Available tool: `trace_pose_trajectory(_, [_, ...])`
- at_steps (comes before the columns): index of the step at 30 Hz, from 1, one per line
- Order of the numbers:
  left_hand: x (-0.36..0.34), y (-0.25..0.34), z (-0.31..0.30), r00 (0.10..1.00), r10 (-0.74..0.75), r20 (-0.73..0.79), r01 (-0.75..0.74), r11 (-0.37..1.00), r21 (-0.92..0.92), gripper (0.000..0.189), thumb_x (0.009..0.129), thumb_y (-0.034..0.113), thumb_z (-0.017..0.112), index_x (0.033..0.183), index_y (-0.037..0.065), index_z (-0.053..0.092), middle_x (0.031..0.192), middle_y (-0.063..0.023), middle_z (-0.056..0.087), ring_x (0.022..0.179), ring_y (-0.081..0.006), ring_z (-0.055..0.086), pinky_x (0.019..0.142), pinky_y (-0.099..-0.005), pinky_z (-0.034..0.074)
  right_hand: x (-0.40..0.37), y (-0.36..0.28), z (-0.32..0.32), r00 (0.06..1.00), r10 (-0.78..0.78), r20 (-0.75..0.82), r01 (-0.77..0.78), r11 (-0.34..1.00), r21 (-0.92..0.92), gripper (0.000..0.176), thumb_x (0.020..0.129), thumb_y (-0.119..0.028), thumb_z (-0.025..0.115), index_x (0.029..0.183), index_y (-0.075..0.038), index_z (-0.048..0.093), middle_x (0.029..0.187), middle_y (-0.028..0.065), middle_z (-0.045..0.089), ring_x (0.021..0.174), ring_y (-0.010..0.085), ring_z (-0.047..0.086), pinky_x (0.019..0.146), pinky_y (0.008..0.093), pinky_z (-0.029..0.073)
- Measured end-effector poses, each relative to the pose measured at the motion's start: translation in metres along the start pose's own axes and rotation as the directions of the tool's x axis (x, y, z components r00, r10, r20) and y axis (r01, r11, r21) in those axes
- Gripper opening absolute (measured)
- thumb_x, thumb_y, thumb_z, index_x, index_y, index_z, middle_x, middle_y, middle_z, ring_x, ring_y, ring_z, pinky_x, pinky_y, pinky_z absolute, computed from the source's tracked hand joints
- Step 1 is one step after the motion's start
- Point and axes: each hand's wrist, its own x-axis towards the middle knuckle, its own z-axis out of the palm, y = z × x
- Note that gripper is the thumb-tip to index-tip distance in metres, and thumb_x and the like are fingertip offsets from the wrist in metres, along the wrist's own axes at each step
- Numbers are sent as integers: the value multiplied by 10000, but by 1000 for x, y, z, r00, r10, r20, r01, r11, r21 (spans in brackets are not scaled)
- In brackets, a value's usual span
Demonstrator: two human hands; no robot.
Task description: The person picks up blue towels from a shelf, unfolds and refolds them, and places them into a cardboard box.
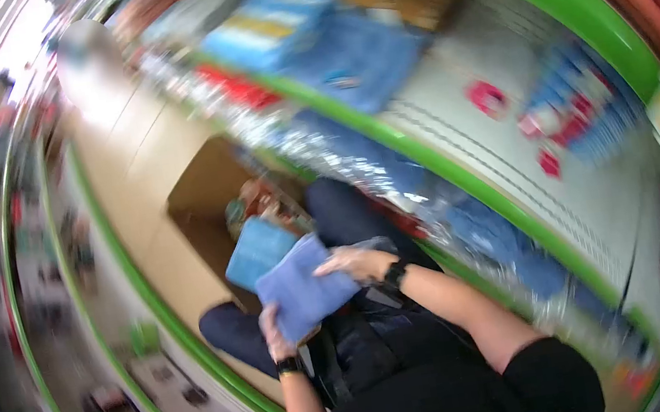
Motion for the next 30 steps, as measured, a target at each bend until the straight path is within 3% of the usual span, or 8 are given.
trace_pose_trajectory(2, [-40,32,60,965,-261,-10,259,954,151,338,748,140,630,1030,-30,553,957,-76,586,815,-182,579,738,-292,473,2,9,2,983,-176,-47,180,976,119,416,680,28,543,1093,-11,565,1170,110,564,1106,257,513,976,394,349])
trace_pose_trajectory(3, [-47,33,66,985,-169,-35,172,966,192,378,736,120,626,1068,-32,528,961,-76,585,826,-178,573,742,-289,472,6,6,7,947,286,143,-306,680,666,367,751,6,545,1118,-9,541,1116,114,592,1093,216,527,933,383,408])
trace_pose_trajectory(5, [-39,22,58,995,-94,-38,99,982,161,443,721,120,631,1122,-14,498,986,-74,578,831,-177,569,756,-291,470,34,-23,-10,673,579,461,-544,-35,838,384,817,-18,535,1194,-16,460,1128,116,566,1086,196,526,893,357,453])
trace_pose_trajectory(17, [64,55,7,1000,4,-7,-4,999,41,465,726,141,606,1169,81,478,1030,-67,555,880,-195,568,787,-356,475,26,-31,-22,671,679,297,-415,11,910,457,863,-134,543,1260,-73,325,1105,133,528,966,250,571,819,344,497])
trace_pose_trajectory(19, [122,-18,-78,883,453,118,-429,681,594,357,742,305,630,1044,128,563,906,-39,589,776,-152,565,636,-307,459,21,-46,-36,678,720,148,-379,170,910,417,868,-118,539,1240,-67,358,1084,127,541,961,237,573,804,309,501])
trace_pose_trajectory(20, [54,51,2,963,-158,-218,183,978,101,304,739,347,629,956,138,581,785,-19,589,619,-128,528,483,-270,398,21,-65,-49,700,703,130,-322,147,935,392,869,-125,546,1223,-68,390,1084,120,545,958,215,574,787,286,502])
trace_pose_trajectory(26, [68,38,-2,991,40,-130,-63,981,-183,422,785,376,621,1079,103,491,1010,-36,549,891,-195,553,664,-361,481,33,-174,-146,795,577,-187,-151,487,860,360,881,-146,535,1198,-12,431,1073,130,565,980,212,573,862,330,470])
trace_pose_trajectory(30, [27,61,40,992,47,-115,-77,959,-272,490,774,405,631,1133,109,475,1063,-56,529,969,-229,527,712,-404,472,17,-151,-203,616,448,-648,179,721,669,319,885,-97,496,1192,-31,439,1092,153,548,999,249,561,870,372,468])
